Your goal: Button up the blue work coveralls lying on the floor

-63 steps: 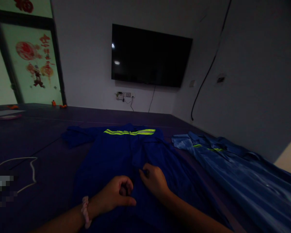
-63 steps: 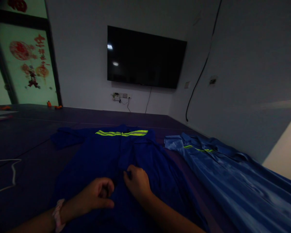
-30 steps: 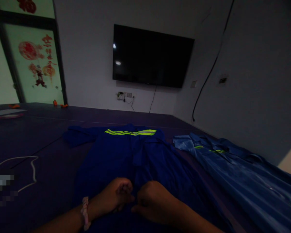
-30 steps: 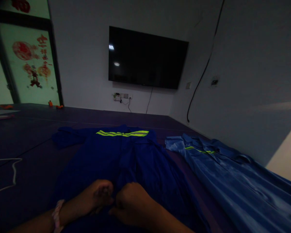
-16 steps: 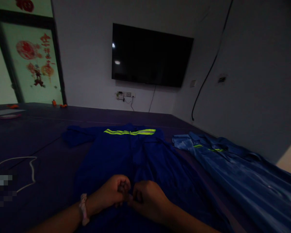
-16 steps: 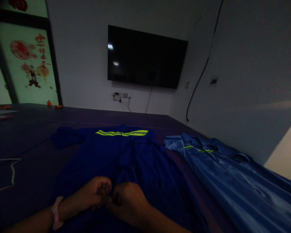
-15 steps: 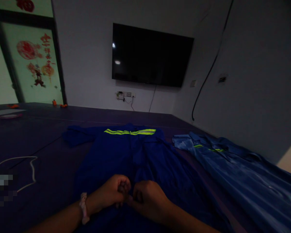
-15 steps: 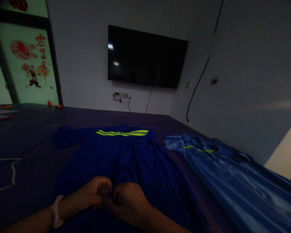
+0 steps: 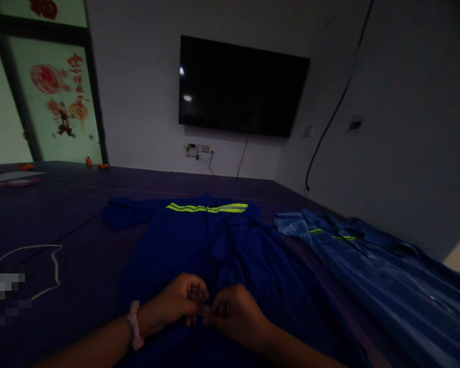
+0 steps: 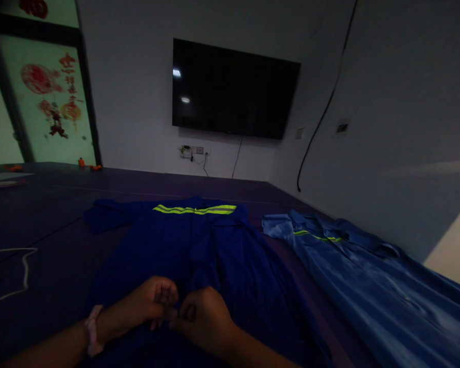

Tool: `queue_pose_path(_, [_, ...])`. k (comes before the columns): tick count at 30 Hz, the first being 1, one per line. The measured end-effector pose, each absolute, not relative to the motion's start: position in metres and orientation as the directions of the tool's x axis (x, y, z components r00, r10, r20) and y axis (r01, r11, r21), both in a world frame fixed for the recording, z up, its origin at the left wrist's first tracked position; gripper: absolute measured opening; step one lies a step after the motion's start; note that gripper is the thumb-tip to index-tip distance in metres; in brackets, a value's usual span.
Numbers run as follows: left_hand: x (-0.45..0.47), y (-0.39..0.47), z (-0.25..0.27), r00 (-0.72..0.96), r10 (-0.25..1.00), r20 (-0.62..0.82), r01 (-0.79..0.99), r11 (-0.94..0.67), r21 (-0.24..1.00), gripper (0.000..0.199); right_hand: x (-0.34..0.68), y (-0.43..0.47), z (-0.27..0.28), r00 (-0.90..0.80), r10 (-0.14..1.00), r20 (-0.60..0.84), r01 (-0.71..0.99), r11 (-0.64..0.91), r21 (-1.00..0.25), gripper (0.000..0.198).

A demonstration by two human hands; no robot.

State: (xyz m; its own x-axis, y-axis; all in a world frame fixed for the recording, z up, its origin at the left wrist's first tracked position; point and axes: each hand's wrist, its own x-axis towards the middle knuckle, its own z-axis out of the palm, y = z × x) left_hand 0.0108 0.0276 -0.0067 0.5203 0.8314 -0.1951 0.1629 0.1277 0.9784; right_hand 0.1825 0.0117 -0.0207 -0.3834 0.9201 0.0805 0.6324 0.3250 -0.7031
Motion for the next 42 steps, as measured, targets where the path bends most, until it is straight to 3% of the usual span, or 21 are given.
queue_pose_path(5, [0.009,0.028,-0.006,0.518,0.834,-0.19,0.131,0.142,0.981,0.029,0.181,0.01,-0.02,-0.378,0.925,0.027,0.573,0.257,-0.778,0.012])
queue_pose_path(15, [0.006,0.031,-0.006,0.577,0.784,-0.227,0.208,0.127,0.97,0.034,0.182,0.009,-0.023,-0.444,0.892,0.084,0.591,0.362,-0.721,0.01])
queue_pose_path(29, [0.002,0.033,0.007,0.612,0.715,-0.338,0.373,0.116,0.921,0.025,0.181,0.008,-0.019,-0.467,0.879,0.099,0.525,0.365,-0.768,0.003])
queue_pose_path(42, [0.002,0.035,0.005,0.619,0.706,-0.344,0.367,0.127,0.922,0.023,0.178,0.006,-0.015,-0.453,0.889,0.068,0.664,0.387,-0.64,0.003])
